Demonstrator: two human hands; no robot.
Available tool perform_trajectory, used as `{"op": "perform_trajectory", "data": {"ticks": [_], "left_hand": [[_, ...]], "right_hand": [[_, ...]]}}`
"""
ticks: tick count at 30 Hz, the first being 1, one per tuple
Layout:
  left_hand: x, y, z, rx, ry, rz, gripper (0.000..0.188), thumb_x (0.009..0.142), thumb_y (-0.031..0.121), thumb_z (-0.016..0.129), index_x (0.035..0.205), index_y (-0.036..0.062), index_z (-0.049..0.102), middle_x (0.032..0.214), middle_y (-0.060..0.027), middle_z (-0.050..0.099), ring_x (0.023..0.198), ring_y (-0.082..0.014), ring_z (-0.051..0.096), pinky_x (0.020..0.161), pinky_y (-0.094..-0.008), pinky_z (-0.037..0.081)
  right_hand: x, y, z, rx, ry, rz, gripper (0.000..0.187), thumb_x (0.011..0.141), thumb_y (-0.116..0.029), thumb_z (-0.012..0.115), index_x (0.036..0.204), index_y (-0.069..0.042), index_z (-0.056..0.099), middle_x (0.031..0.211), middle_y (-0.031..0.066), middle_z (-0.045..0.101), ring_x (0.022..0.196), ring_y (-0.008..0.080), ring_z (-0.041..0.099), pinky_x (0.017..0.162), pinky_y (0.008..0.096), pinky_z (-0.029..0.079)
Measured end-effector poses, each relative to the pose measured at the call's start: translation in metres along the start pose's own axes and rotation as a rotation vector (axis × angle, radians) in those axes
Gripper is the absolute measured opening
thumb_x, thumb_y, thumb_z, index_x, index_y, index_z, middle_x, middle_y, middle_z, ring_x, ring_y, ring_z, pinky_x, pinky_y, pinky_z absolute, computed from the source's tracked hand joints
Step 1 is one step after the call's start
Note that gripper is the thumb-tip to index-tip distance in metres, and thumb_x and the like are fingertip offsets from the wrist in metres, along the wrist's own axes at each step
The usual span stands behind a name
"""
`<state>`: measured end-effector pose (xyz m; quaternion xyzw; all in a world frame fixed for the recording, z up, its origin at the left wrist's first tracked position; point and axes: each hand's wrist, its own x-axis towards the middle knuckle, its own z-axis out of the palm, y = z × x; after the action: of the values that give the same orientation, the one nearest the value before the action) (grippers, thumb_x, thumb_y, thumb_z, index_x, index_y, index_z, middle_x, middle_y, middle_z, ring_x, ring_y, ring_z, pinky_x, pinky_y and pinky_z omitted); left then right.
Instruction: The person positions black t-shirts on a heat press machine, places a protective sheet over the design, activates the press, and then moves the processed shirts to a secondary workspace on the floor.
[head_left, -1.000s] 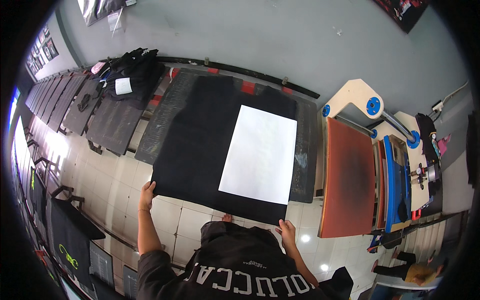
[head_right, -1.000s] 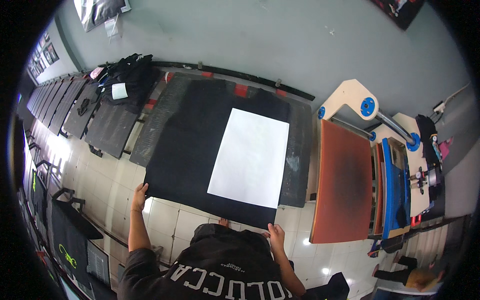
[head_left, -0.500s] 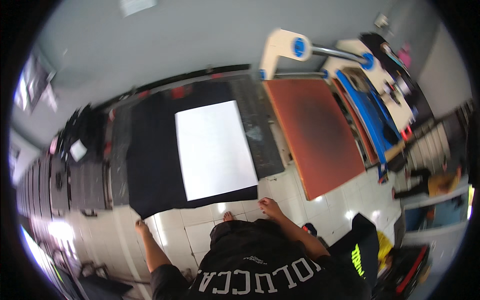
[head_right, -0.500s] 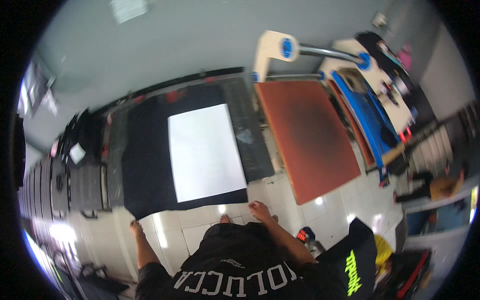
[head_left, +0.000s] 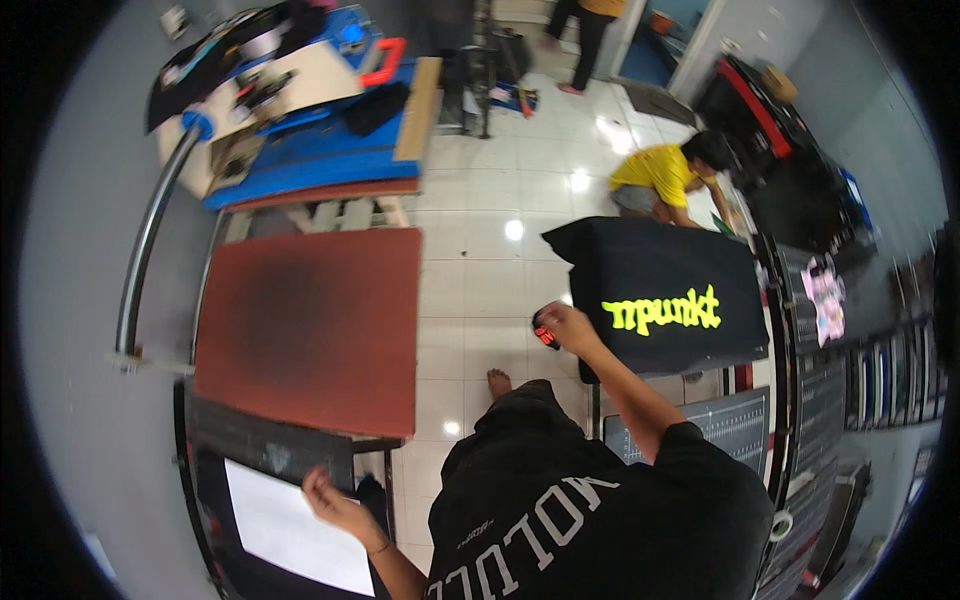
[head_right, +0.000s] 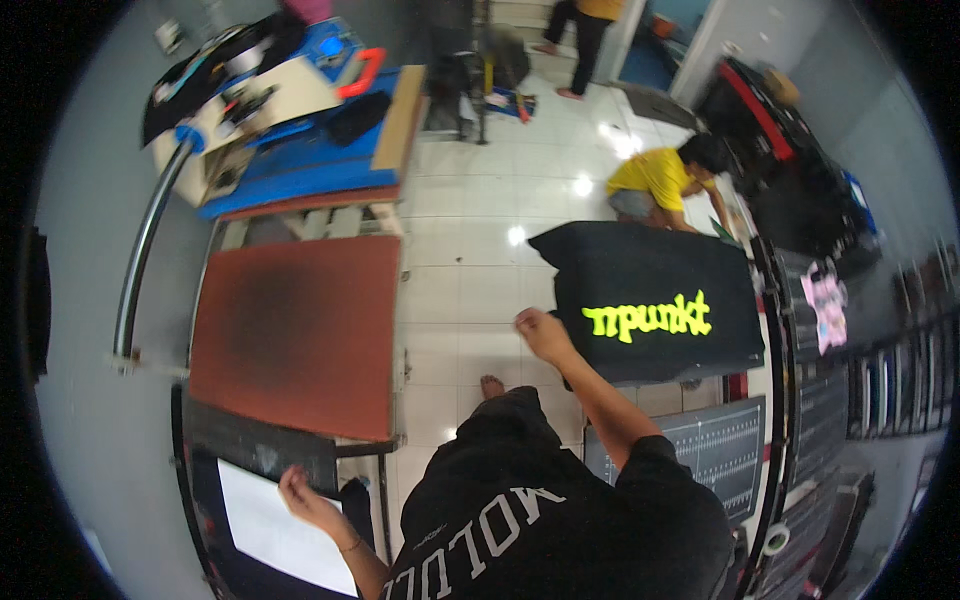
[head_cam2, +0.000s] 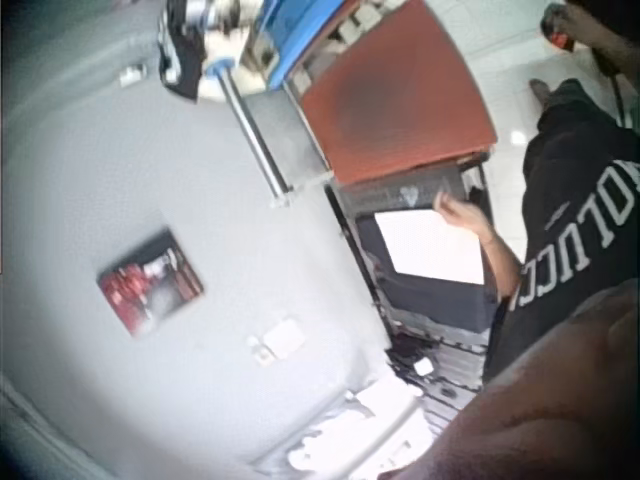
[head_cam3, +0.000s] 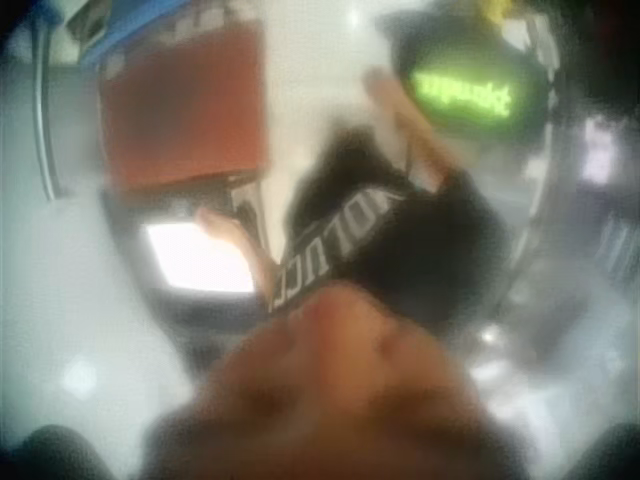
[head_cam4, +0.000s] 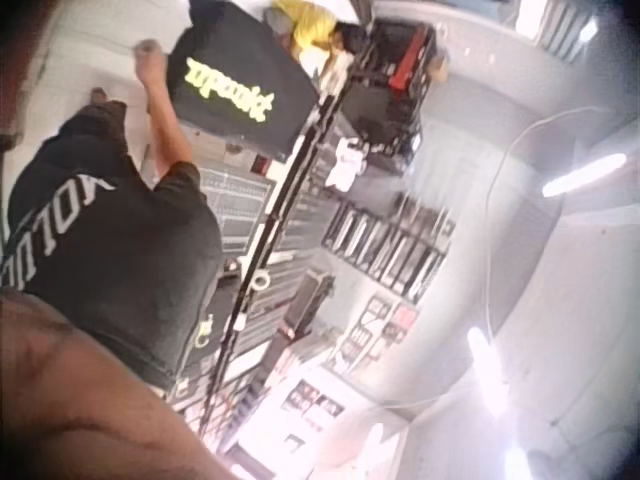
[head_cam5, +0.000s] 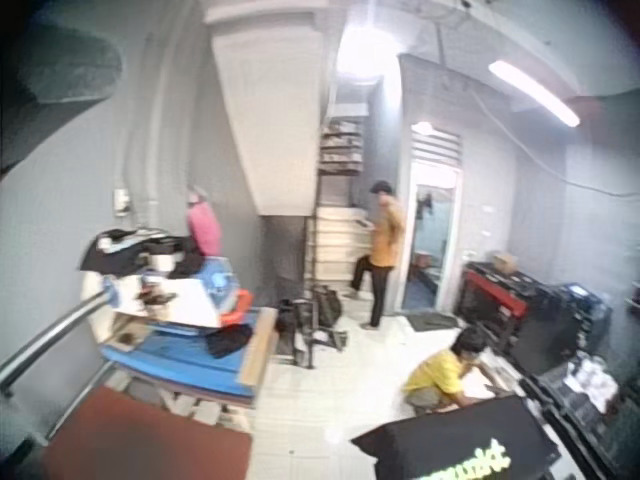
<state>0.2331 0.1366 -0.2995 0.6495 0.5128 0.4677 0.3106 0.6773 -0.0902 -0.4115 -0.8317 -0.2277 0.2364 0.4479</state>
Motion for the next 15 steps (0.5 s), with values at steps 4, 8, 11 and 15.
{"op": "perform_trajectory", "data": {"ticks": [4,8,11,15], "left_hand": [[-0.002,0.081,0.148,-0.139,-0.725,0.084,0.016,0.096,0.007,0.052,0.100,-0.0032,0.063,0.099,-0.0110,0.065,0.091,-0.0198,0.062,0.085,-0.0309,0.048],[-0.044,0.132,0.269,-0.184,-1.260,0.237,0.013,0.093,0.007,0.056,0.099,-0.0021,0.064,0.098,-0.0142,0.065,0.092,-0.0249,0.063,0.085,-0.0328,0.048],[-0.095,0.153,0.330,-0.246,-1.586,0.402,0.014,0.091,0.010,0.059,0.100,-0.0002,0.064,0.097,-0.0150,0.064,0.093,-0.0288,0.063,0.084,-0.0362,0.048],[-0.160,0.159,0.365,-0.218,-1.819,0.787,0.018,0.087,0.013,0.063,0.101,0.0030,0.062,0.095,-0.0143,0.062,0.090,-0.0319,0.061,0.080,-0.0411,0.048]], "right_hand": [[-0.068,0.038,-0.080,-0.155,0.816,0.261,0.031,0.085,-0.013,0.060,0.113,0.002,0.056,0.110,0.0194,0.062,0.096,0.0350,0.063,0.086,0.0399,0.049],[-0.149,0.126,-0.076,0.029,1.120,0.659,0.034,0.088,-0.013,0.057,0.117,0.004,0.050,0.112,0.0189,0.057,0.099,0.0332,0.062,0.084,0.0412,0.050],[-0.162,0.086,-0.071,1.258,0.877,0.657,0.035,0.091,-0.015,0.058,0.121,0.000,0.046,0.111,0.0145,0.057,0.099,0.0265,0.060,0.082,0.0371,0.051],[-0.152,0.062,-0.055,1.228,0.811,0.669,0.038,0.092,-0.015,0.061,0.123,-0.003,0.043,0.113,0.0104,0.054,0.099,0.0192,0.058,0.084,0.0356,0.051]]}}
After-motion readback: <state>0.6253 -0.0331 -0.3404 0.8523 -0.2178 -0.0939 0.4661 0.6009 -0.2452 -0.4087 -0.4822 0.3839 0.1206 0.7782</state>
